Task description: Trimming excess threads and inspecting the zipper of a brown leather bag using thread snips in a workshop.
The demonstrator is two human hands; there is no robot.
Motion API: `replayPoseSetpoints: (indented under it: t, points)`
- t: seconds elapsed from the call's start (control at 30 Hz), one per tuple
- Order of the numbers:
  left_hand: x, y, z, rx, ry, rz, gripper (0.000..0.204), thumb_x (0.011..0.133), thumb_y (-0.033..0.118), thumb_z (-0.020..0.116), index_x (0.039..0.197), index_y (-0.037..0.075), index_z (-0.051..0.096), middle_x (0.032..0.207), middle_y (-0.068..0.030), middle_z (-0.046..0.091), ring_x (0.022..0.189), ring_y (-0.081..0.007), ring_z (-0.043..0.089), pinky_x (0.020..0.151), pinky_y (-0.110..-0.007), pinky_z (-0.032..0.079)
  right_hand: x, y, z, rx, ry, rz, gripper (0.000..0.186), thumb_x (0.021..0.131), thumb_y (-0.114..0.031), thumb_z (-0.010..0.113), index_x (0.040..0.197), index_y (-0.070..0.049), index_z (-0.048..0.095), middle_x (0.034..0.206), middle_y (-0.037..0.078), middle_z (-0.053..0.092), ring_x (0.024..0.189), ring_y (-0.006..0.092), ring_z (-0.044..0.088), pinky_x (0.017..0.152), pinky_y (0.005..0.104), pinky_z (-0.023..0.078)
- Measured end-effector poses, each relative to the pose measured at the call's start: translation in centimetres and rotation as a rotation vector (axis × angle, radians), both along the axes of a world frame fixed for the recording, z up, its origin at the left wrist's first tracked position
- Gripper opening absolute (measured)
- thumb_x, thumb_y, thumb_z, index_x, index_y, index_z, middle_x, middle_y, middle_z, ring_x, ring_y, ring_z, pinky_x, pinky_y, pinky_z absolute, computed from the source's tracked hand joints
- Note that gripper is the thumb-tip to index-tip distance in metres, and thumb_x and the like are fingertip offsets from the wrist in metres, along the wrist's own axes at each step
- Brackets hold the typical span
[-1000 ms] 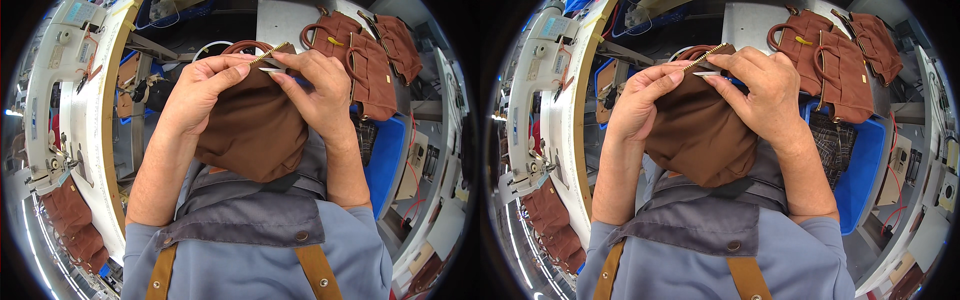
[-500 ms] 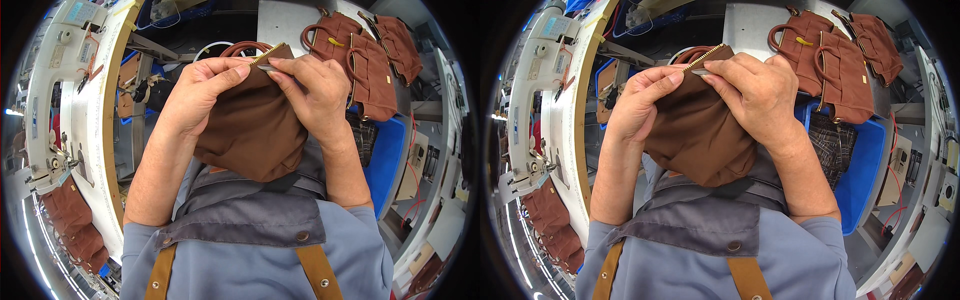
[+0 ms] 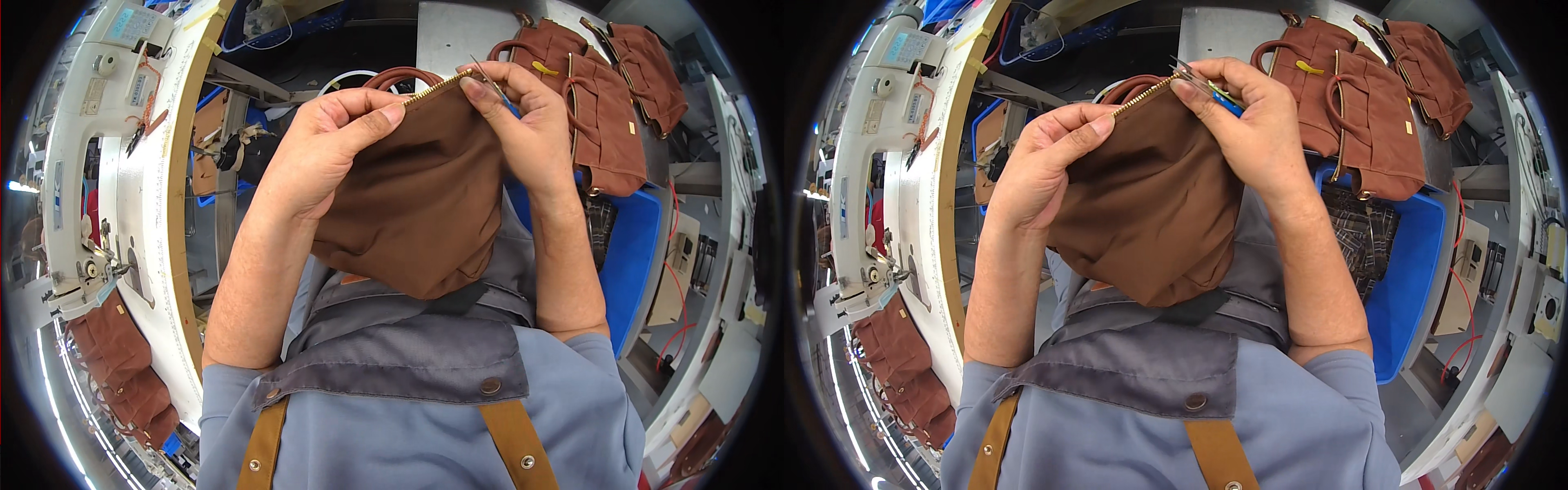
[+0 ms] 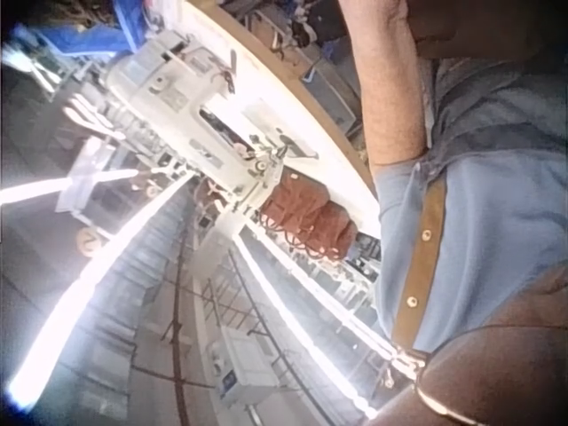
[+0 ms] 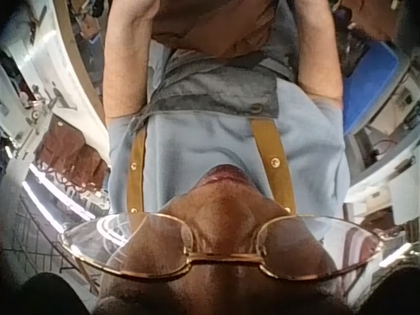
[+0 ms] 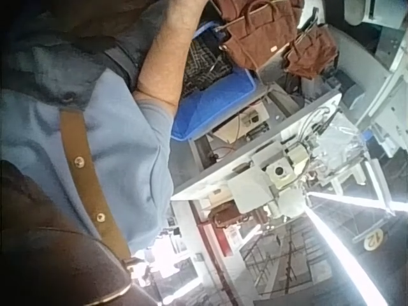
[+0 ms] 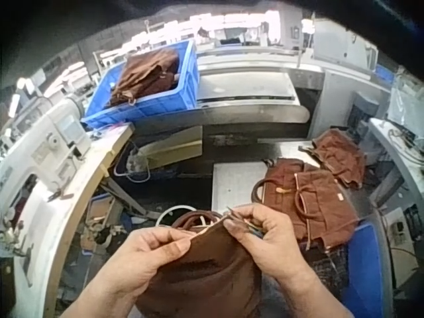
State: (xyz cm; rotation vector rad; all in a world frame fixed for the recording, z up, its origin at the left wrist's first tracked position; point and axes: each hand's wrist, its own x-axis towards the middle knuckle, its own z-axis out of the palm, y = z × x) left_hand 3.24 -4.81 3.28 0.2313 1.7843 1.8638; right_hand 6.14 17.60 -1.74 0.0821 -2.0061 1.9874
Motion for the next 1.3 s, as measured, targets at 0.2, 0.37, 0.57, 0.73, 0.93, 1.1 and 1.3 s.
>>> replayPoseSetpoints:
  t: [0.2, 0.37, 0.57, 0.73, 0.93, 1.1, 1.3]
  points:
    - [-0.4, 1.0, 0.9, -0.165, 0.194, 0.039, 0.02, 0.094, 0.015, 0.074, 0.107, 0.0, 0.075, 0.102, -0.0014, 0.073, 0.096, -0.0066, 0.062, 0.092, -0.023, 0.046, 0.4, -0.6, 0.1, -0.046, -0.098, 0.01, 0.025, 0.093, -0.02, 0.076, 0.109, -0.001, 0.072, 0.091, 0.001, 0.072, 0.082, 0.0048, 0.062, 0.072, 0.0229, 0.05]
    - [-0.6, 0.7, 0.3, -0.109, 0.109, 0.029, 0.019, 0.093, 0.014, 0.074, 0.105, 0.0, 0.075, 0.097, -0.0009, 0.073, 0.091, -0.0057, 0.062, 0.089, -0.023, 0.047, 0.4, -0.5, 1.5, 0.635, 0.461, -0.365, 0.031, 0.084, -0.028, 0.081, 0.109, -0.011, 0.074, 0.092, 0.001, 0.069, 0.073, 0.0132, 0.063, 0.067, 0.0274, 0.046]
    - [-0.4, 1.0, 0.5, -0.06, 0.067, 0.064, 0.018, 0.093, 0.014, 0.074, 0.104, 0.0, 0.075, 0.097, -0.0022, 0.074, 0.092, -0.0068, 0.064, 0.09, -0.022, 0.047, 1.8, 0.1, 1.7, 0.91, 0.472, -0.228, 0.027, 0.082, -0.031, 0.08, 0.106, -0.019, 0.077, 0.089, -0.004, 0.067, 0.065, 0.0115, 0.058, 0.064, 0.0305, 0.037]
    - [-0.4, 0.7, 0.3, -0.047, 0.068, 0.056, 0.017, 0.092, 0.013, 0.074, 0.104, 0.0, 0.075, 0.098, -0.0021, 0.074, 0.092, -0.0072, 0.064, 0.092, -0.023, 0.046, 1.7, -0.3, 1.6, 0.86, 0.455, -0.236, 0.028, 0.08, -0.032, 0.081, 0.104, -0.018, 0.077, 0.084, -0.005, 0.067, 0.064, 0.0108, 0.058, 0.063, 0.03, 0.037]
    - [-0.2, 0.6, 0.3, -0.03, 0.063, 0.041, 0.017, 0.093, 0.014, 0.073, 0.104, 0.001, 0.075, 0.098, -0.0015, 0.074, 0.093, -0.0068, 0.064, 0.091, -0.023, 0.046, 1.5, -0.3, 1.6, 0.87, 0.49, -0.241, 0.027, 0.081, -0.032, 0.081, 0.103, -0.017, 0.077, 0.083, -0.005, 0.069, 0.065, 0.0113, 0.059, 0.061, 0.0299, 0.036]
    - [-0.1, 0.5, 0.2, -0.011, 0.072, 0.032, 0.017, 0.094, 0.014, 0.073, 0.104, 0.001, 0.075, 0.097, -0.0009, 0.073, 0.093, -0.0066, 0.064, 0.09, -0.022, 0.046, 1.6, -0.4, 1.8, 0.882, 0.494, -0.242, 0.027, 0.08, -0.032, 0.081, 0.102, -0.017, 0.077, 0.085, -0.005, 0.07, 0.066, 0.0109, 0.061, 0.061, 0.0297, 0.036]
    - [0.0, 0.5, 0.1, -0.006, 0.075, 0.042, 0.016, 0.094, 0.014, 0.073, 0.105, 0.002, 0.074, 0.097, -0.0007, 0.073, 0.092, -0.0063, 0.063, 0.09, -0.022, 0.047, 1.6, -0.2, 1.9, 0.893, 0.479, -0.234, 0.026, 0.08, -0.031, 0.081, 0.102, -0.017, 0.077, 0.084, -0.005, 0.07, 0.065, 0.0102, 0.061, 0.061, 0.0293, 0.036]
